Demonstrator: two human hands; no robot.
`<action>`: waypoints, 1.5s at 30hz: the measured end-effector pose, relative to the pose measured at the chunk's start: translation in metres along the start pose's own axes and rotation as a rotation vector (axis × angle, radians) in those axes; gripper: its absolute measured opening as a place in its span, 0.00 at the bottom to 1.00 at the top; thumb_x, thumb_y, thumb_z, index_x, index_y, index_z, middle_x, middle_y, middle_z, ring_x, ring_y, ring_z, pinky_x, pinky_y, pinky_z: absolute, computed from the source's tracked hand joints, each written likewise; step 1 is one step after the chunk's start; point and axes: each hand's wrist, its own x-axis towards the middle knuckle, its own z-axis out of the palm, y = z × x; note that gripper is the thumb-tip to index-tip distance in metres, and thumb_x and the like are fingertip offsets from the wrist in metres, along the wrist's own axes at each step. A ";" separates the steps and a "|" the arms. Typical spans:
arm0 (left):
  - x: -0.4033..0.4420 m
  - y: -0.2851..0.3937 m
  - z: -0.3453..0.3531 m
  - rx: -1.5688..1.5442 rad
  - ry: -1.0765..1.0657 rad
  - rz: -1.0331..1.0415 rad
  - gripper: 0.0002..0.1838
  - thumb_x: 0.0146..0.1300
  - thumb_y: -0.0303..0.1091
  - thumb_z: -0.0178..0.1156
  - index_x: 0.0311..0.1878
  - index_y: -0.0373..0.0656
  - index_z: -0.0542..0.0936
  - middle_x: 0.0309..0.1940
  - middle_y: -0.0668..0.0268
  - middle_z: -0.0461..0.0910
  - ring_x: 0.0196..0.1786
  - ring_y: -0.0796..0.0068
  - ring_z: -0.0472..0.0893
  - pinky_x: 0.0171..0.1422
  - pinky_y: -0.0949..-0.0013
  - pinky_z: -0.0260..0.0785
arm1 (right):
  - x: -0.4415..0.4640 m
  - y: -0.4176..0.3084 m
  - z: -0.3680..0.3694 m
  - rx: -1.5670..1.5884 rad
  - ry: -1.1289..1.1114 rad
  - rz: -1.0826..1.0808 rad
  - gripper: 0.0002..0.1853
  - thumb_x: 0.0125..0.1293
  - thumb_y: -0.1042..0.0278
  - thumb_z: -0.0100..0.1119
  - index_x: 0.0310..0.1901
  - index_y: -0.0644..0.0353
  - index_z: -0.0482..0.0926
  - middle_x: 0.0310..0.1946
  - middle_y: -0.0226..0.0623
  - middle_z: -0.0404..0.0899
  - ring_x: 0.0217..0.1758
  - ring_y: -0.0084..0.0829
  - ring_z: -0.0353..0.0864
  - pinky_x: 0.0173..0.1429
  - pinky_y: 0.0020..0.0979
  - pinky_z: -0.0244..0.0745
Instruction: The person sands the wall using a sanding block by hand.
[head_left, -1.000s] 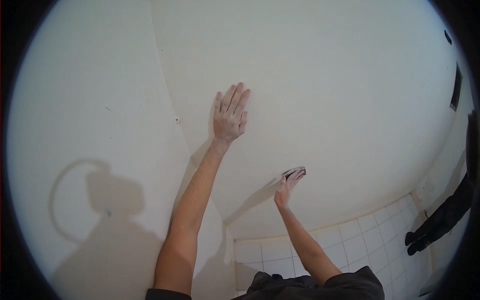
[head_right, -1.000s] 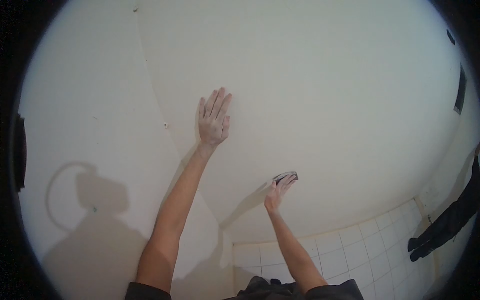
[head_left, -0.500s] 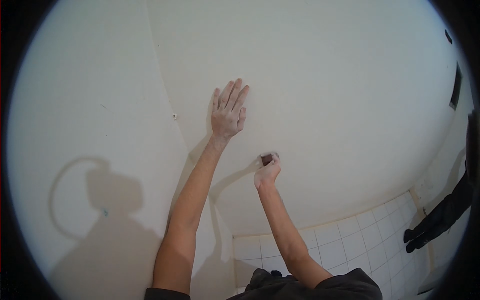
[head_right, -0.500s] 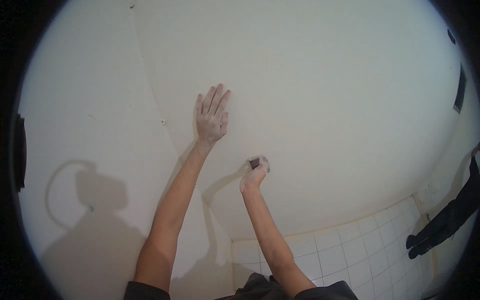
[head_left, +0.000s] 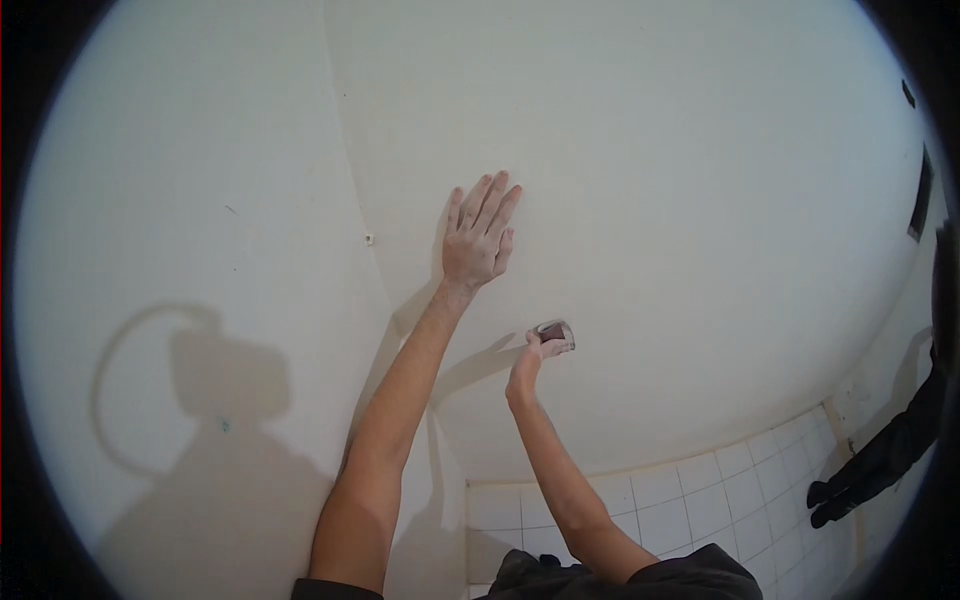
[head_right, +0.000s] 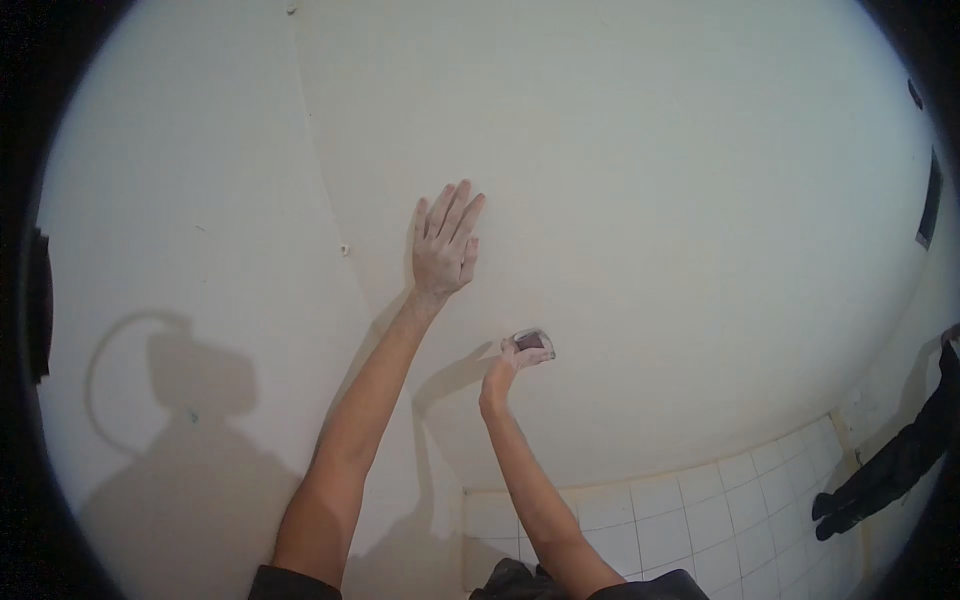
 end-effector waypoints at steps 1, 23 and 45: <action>0.001 -0.001 0.000 0.008 -0.001 -0.001 0.33 0.71 0.41 0.51 0.80 0.55 0.69 0.83 0.68 0.63 0.84 0.67 0.61 0.88 0.44 0.44 | -0.004 -0.006 0.002 0.004 -0.054 -0.035 0.51 0.74 0.64 0.53 0.84 0.64 0.27 0.87 0.51 0.18 0.89 0.42 0.12 0.87 0.42 0.13; -0.008 -0.013 0.012 0.005 -0.039 0.064 0.33 0.68 0.38 0.52 0.79 0.55 0.71 0.82 0.66 0.65 0.83 0.64 0.62 0.88 0.41 0.44 | 0.084 0.026 -0.075 -0.906 -0.102 -1.530 0.25 0.67 0.67 0.68 0.66 0.48 0.83 0.63 0.41 0.80 0.60 0.36 0.80 0.62 0.47 0.72; -0.010 -0.016 0.015 0.009 -0.024 0.056 0.32 0.71 0.38 0.50 0.79 0.55 0.71 0.82 0.68 0.65 0.84 0.66 0.62 0.88 0.42 0.44 | 0.113 -0.100 0.021 -0.808 -0.314 -1.682 0.30 0.72 0.68 0.59 0.74 0.66 0.70 0.80 0.63 0.58 0.84 0.61 0.56 0.84 0.58 0.57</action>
